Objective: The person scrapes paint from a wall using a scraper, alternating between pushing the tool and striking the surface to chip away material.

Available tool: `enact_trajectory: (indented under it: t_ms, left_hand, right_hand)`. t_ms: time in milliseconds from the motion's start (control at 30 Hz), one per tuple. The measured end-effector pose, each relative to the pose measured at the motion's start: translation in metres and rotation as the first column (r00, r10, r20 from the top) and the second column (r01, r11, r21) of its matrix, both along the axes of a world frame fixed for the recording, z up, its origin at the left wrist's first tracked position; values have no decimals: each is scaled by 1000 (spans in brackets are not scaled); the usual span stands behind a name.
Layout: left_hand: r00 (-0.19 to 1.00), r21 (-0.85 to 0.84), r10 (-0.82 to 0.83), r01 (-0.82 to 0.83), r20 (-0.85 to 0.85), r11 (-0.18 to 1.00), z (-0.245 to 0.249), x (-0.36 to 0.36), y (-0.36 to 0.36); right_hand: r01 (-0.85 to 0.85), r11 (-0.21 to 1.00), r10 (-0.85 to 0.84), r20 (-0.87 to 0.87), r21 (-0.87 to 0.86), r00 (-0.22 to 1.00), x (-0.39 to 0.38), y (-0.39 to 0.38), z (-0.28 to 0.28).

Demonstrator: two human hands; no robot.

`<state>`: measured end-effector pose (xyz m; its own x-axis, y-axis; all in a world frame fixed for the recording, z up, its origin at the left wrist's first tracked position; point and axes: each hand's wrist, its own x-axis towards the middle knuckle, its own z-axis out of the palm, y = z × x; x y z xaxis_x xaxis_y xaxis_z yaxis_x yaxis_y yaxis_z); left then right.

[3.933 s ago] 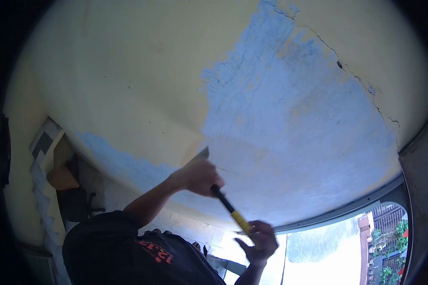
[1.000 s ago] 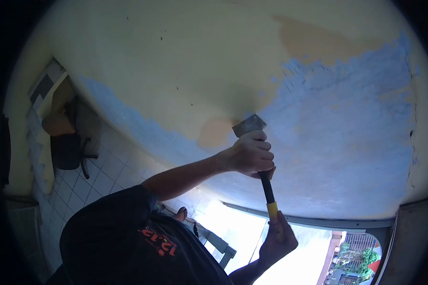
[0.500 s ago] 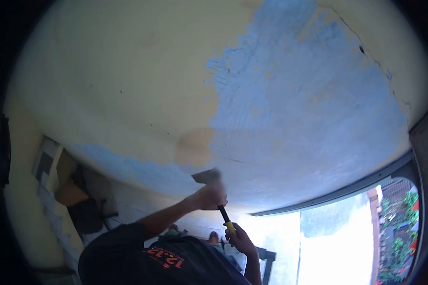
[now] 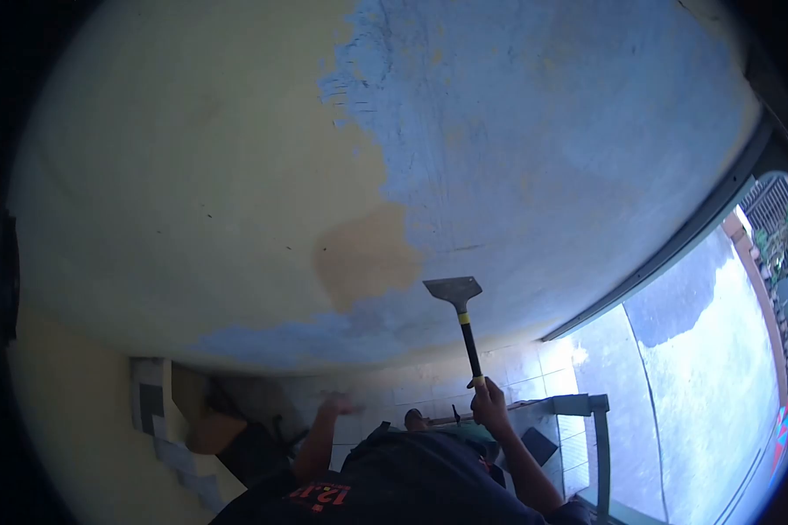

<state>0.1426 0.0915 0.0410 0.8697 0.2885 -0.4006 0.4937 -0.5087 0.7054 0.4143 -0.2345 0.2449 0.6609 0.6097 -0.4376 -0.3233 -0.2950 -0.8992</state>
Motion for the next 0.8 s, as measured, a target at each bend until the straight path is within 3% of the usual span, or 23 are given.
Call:
enact_trajectory:
  t_ms: [33,100,133,167,200,233,267,300,333,400,467,500,533,567,600,633,667,733,767,800]
  left_hand:
    - [981,-52,-167,162,-101,985,-2,-18,-4]
    - [833,-197,-481,441,-273,876,16,-41,-2]
    - [825,-195,-488,449,-286,872,29,-47,-7]
    - [962,-499,-54,-91,-269,862,56,-48,-27]
    - [841,-695,372,-536,-392,480,76,-47,-34]
    - [844,-691,366,-533,-392,488,75,-52,-33]
    - [879,-450,333,-463,-340,764,66,-62,-37]
    - [911,-147,282,-337,-302,930,52,-73,-44]
    - [936,-31,175,-193,-307,981,34,-86,-44]
    - [936,-48,159,-183,-314,982,-28,-133,-51]
    - [939,-59,147,-173,-310,983,-42,-147,-53]
    - [826,-288,325,-485,-460,825,-36,-147,-57]
    - [659,-428,408,-736,-632,525,-31,-146,-58]
    - [667,-437,415,-731,-619,523,-20,-141,-58]
    - [511,-558,635,-817,-579,147,-11,-139,-58]
    - [277,-655,767,-718,-579,-235,-2,-134,-54]
    - [280,-668,774,-706,-567,-234,-8,-134,-47]
    - [421,-283,849,-897,-319,339,-37,-138,-34]
    - [417,-300,858,-895,-299,331,-46,-139,-33]
    - [633,-265,746,-770,-206,581,-53,-139,-34]
  right_hand:
    - [21,1000,-21,9,19,1000,-1,3,-7]
    - [47,997,-46,-23,61,999,-4,8,-11]
    - [59,996,-57,-35,68,998,-9,12,-12]
    - [81,992,-79,-22,93,997,-16,16,-12]
    - [102,988,-102,-7,118,995,-22,21,-11]
    - [111,986,-111,-9,122,994,-30,26,-16]
    - [168,960,-157,-66,223,985,-39,31,-24]
    - [223,923,-193,-125,314,973,-48,36,-27]
    - [267,895,-201,-210,358,957,-55,41,-21]
    - [276,871,-185,-249,406,951,-60,45,-2]
    - [265,863,-179,-232,429,956,-53,47,24]
    - [251,861,-197,-166,441,966,-46,48,35]
    - [235,858,-213,-98,457,972,-38,49,47]
    - [222,857,-208,-83,465,975,-29,50,62]
    - [205,854,-213,-38,479,976,-21,50,79]
    - [188,850,-219,7,492,976,-13,51,91]
    - [135,838,-197,62,529,978,-4,51,99]
    - [87,835,-190,137,544,972,8,55,122]
    - [53,836,-189,196,546,962,12,56,134]
    - [7,830,-165,234,557,958,14,56,143]
